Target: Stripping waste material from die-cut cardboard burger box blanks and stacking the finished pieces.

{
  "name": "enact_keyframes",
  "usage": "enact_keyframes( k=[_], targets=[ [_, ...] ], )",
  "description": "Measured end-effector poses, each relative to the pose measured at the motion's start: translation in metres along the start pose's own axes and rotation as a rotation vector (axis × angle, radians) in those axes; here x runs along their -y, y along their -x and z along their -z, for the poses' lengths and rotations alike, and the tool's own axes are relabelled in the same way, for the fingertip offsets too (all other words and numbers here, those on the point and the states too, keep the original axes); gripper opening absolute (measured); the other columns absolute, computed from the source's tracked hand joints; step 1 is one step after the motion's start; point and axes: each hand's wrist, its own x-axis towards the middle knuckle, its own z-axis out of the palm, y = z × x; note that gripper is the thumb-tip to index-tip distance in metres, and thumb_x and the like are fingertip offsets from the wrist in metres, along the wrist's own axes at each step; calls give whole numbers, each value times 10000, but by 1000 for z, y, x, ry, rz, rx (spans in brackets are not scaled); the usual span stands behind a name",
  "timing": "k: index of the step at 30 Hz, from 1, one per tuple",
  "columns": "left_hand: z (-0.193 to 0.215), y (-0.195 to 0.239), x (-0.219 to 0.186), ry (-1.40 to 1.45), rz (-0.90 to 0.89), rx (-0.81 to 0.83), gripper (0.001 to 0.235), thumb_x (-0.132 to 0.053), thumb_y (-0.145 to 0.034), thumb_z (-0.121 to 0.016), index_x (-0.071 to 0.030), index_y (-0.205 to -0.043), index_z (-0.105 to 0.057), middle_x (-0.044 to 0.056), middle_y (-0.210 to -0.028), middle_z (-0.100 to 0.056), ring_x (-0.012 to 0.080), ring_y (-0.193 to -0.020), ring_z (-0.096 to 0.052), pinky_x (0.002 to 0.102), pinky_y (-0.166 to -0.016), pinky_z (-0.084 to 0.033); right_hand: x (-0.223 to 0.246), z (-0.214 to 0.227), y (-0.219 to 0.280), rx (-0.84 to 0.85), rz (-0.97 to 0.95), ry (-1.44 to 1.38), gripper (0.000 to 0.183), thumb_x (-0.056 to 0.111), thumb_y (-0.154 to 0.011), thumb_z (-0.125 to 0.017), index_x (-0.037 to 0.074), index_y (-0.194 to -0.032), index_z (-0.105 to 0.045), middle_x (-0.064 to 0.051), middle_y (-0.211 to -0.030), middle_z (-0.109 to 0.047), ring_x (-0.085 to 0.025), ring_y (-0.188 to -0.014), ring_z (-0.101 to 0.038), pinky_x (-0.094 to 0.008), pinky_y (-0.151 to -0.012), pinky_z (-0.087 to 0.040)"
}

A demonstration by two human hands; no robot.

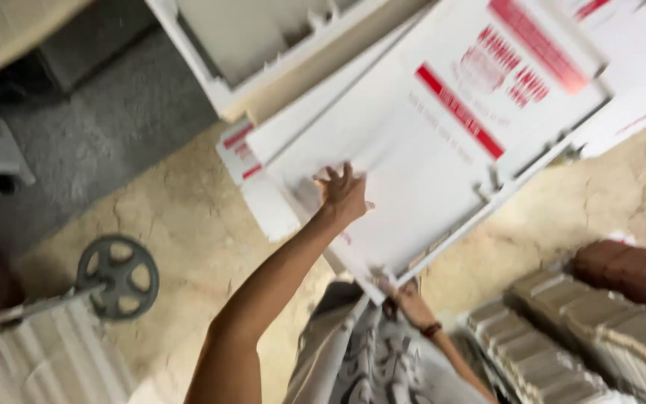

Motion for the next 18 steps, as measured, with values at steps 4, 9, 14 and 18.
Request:
enact_keyframes(
  k=[4, 9, 14, 18],
  targets=[
    [-29, -128, 21, 430, 113, 173, 948, -635, -901, -622, -146, -1611, -229, 217, -1618, -329, 511, -1511, -183, 796, -1122, -105, 33, 23, 5, 133, -408, 4, 640, 538, -851, -647, -90, -819, -771, -197, -738, -753, -238, -596, -699, -305, -586, -584],
    [-29, -252, 24, 758, 301, 162, 972, -524, -952, -661, -157, -1640, -80, 184, -1700, -153, 458, -1552, -100, 699, -1184, -150, 16, 77, -26, -312, -182, -611, 417, 322, -970, -510, 102, -1304, -628, -53, -1214, -660, -184, -869, -623, -380, -685, -567],
    [30, -280, 12, 730, 428, 154, 918, -635, -857, -684, -163, -1572, -356, 213, -1513, -478, 384, -1391, -452, 543, -1093, -417, 122, 52, -33, -629, -139, -736, 418, 297, -913, -672, 9, -1216, -658, -123, -1139, -706, -272, -965, -658, -388, -757, -547],
    [122, -286, 59, 1021, 367, 595, 1058, -653, -748, -689, -20, -1542, -393, 148, -1530, -516, 320, -1388, -525, 406, -1108, -425, 120, 53, -45, -739, -209, -733, 517, 260, -914, -681, -80, -1300, -638, -219, -1322, -699, -327, -1199, -666, -441, -1033, -568]
  ],
)
